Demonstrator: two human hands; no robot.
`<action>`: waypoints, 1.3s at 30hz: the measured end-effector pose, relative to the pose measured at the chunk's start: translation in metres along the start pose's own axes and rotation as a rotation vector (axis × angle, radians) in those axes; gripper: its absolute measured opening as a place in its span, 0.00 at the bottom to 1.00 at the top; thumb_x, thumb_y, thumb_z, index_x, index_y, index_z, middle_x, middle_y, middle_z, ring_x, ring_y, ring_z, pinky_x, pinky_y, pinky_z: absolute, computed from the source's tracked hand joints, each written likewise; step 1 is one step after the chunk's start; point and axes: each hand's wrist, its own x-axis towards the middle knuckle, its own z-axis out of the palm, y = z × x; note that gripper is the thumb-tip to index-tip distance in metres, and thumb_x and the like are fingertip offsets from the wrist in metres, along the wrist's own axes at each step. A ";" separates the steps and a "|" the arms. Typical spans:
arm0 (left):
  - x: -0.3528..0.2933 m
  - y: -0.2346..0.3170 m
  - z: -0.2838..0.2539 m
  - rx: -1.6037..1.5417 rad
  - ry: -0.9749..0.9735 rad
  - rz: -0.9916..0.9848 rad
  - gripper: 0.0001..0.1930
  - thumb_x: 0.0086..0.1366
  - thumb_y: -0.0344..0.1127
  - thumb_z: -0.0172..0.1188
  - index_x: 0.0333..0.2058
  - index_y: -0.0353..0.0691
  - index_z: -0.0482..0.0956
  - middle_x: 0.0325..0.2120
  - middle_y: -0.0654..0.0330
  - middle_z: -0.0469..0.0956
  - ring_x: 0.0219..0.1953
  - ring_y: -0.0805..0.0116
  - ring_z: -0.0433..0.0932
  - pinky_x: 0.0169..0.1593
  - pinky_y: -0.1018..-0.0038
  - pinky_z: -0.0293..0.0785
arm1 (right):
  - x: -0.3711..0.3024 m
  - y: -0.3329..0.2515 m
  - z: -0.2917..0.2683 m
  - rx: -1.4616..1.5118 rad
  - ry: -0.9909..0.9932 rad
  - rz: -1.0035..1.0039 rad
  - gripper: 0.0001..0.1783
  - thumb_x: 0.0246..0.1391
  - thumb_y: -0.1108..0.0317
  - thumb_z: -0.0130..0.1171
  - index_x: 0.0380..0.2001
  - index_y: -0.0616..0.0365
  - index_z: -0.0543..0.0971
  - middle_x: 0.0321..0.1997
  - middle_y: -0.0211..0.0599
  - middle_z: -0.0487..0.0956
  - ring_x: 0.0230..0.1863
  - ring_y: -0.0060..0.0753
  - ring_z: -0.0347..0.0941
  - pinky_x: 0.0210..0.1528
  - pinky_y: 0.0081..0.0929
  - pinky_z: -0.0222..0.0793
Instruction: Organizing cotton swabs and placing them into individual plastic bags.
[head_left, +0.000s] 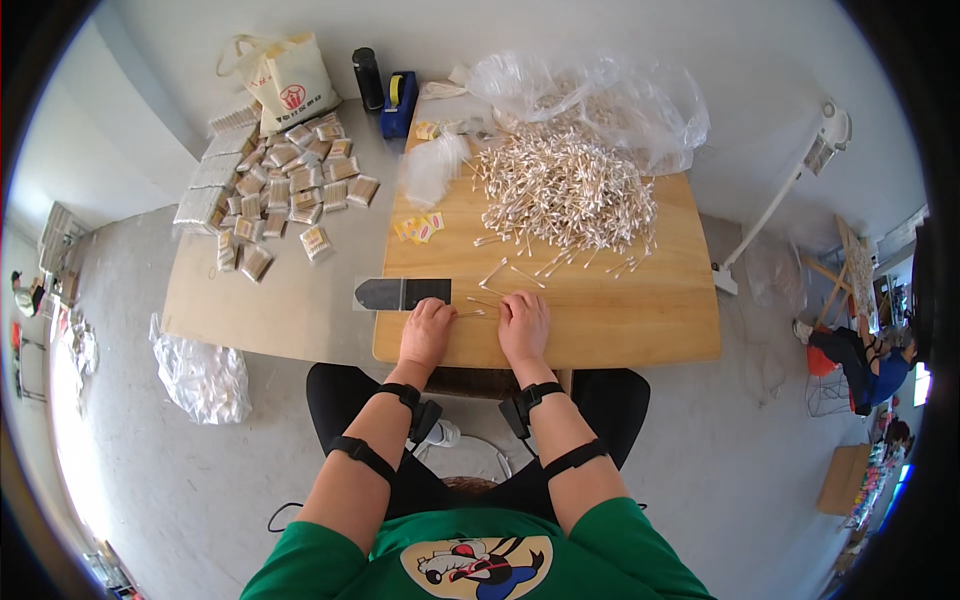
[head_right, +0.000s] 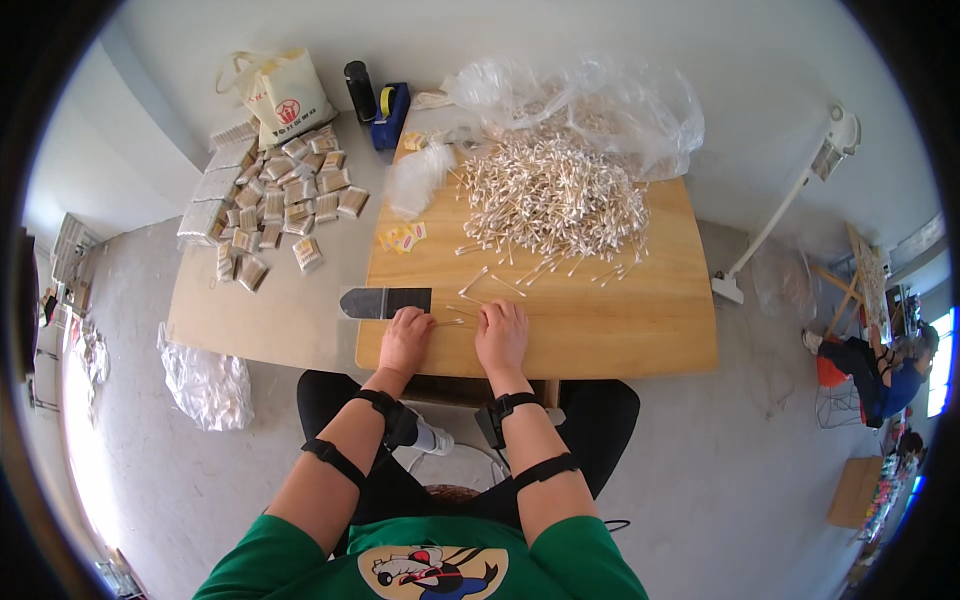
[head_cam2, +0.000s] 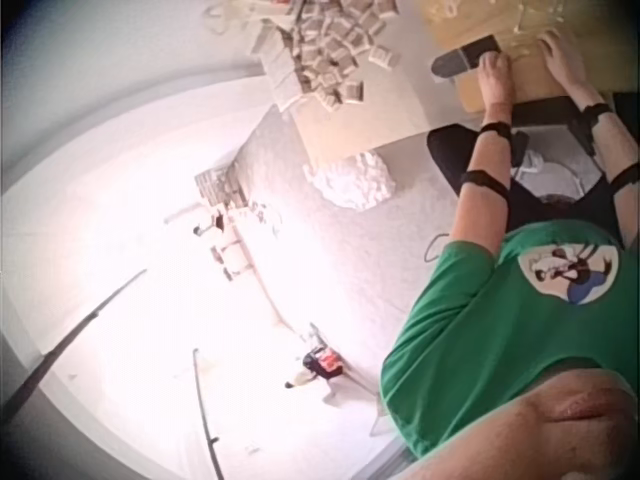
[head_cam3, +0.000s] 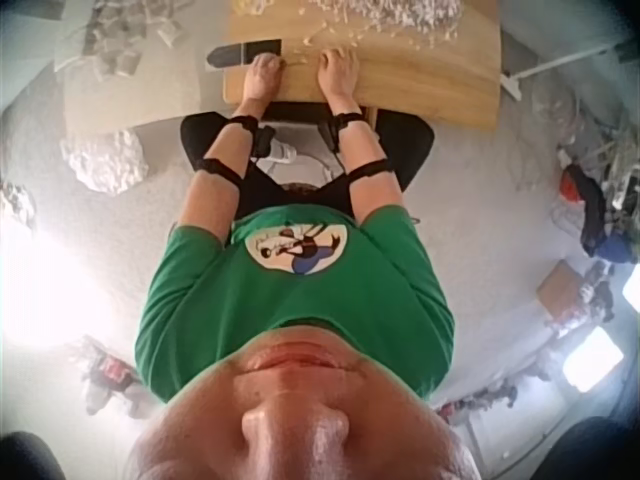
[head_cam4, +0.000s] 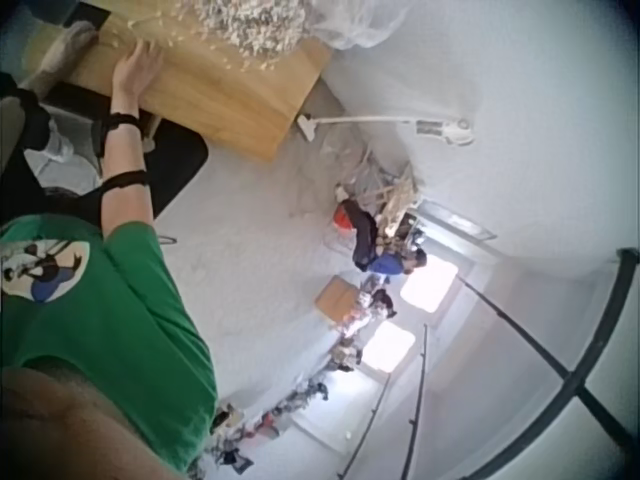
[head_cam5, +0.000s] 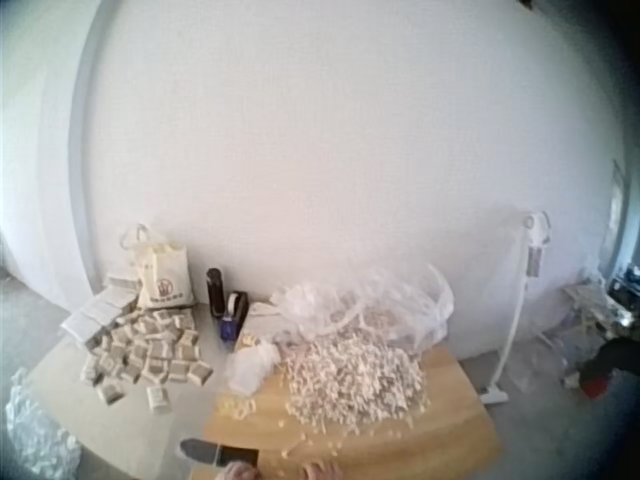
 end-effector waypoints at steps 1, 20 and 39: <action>0.001 0.001 0.000 0.002 0.002 0.003 0.04 0.59 0.31 0.61 0.33 0.41 0.79 0.35 0.57 0.75 0.43 0.55 0.75 0.46 0.63 0.74 | 0.000 0.000 -0.002 0.001 0.004 -0.001 0.05 0.49 0.70 0.63 0.30 0.53 0.77 0.37 0.34 0.77 0.43 0.44 0.71 0.46 0.40 0.66; 0.004 0.005 -0.003 0.010 -0.075 0.095 0.09 0.57 0.32 0.57 0.38 0.44 0.77 0.45 0.58 0.75 0.53 0.56 0.73 0.56 0.63 0.70 | -0.003 0.006 0.005 0.090 -0.064 -0.131 0.06 0.45 0.75 0.62 0.30 0.54 0.79 0.35 0.34 0.80 0.41 0.45 0.74 0.44 0.41 0.69; 0.004 0.002 -0.003 0.016 -0.120 0.123 0.10 0.62 0.34 0.58 0.43 0.44 0.79 0.52 0.59 0.75 0.60 0.59 0.69 0.64 0.60 0.63 | -0.001 0.042 -0.039 0.067 -0.124 -0.079 0.04 0.47 0.74 0.62 0.25 0.55 0.77 0.30 0.37 0.75 0.37 0.47 0.71 0.40 0.41 0.69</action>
